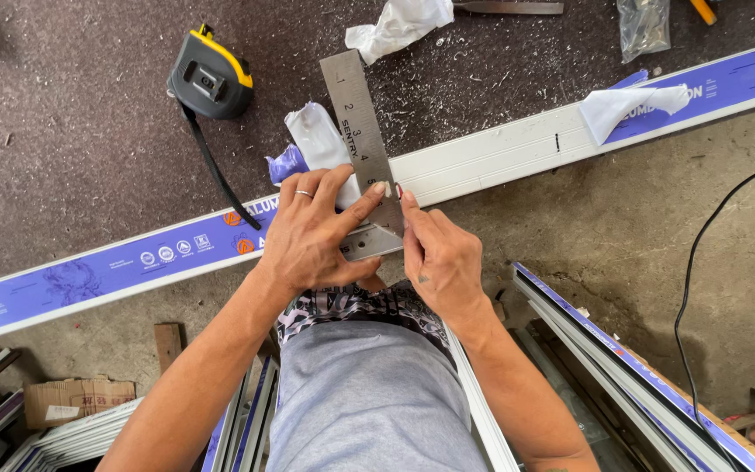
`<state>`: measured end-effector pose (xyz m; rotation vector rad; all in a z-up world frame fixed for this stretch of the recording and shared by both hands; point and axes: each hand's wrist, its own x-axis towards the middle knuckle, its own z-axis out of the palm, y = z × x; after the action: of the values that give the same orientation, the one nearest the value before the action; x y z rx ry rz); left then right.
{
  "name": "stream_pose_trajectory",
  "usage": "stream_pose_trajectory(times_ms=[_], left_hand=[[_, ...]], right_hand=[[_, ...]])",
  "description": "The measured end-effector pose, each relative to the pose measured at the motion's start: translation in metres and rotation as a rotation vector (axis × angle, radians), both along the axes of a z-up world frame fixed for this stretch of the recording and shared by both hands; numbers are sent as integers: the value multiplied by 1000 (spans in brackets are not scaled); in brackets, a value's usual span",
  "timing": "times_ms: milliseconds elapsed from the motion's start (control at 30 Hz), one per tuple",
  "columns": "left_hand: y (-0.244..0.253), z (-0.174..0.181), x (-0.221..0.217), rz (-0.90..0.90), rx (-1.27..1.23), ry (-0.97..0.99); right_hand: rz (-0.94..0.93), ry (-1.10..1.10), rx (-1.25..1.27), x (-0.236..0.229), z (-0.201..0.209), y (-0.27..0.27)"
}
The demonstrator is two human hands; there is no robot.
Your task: The person marks a white aluminum profile using a square ruler and a red marker, then inserts small blue plastic pieces into pre-drilled holes along the profile. The person handles the profile and tools on a workbench in a workshop setting.
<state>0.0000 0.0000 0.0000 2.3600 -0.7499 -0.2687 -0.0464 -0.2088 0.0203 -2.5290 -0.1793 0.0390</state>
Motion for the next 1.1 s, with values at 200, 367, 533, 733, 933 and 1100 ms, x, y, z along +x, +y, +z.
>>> stream_pose_trajectory(times_ms=[200,367,533,733,933,1100], left_hand=[[2,-1,-1,5,-31,-47],[2,1,-1,8,-36,-55],[2,3,0,13,-31,-58],[1,4,0,14,-75,-55],[-3,6,2,7,-32,-24],[-4,5,2,3,-12,-24]], right_hand=[[50,34,26,2,7,-5],[119,12,-9,-5,13,-8],[99,-28,-21,-7,15,-5],[-56,-150,133,0,18,-6],[-48,-90,147,4,9,-8],[0,-5,104,3,1,-8]])
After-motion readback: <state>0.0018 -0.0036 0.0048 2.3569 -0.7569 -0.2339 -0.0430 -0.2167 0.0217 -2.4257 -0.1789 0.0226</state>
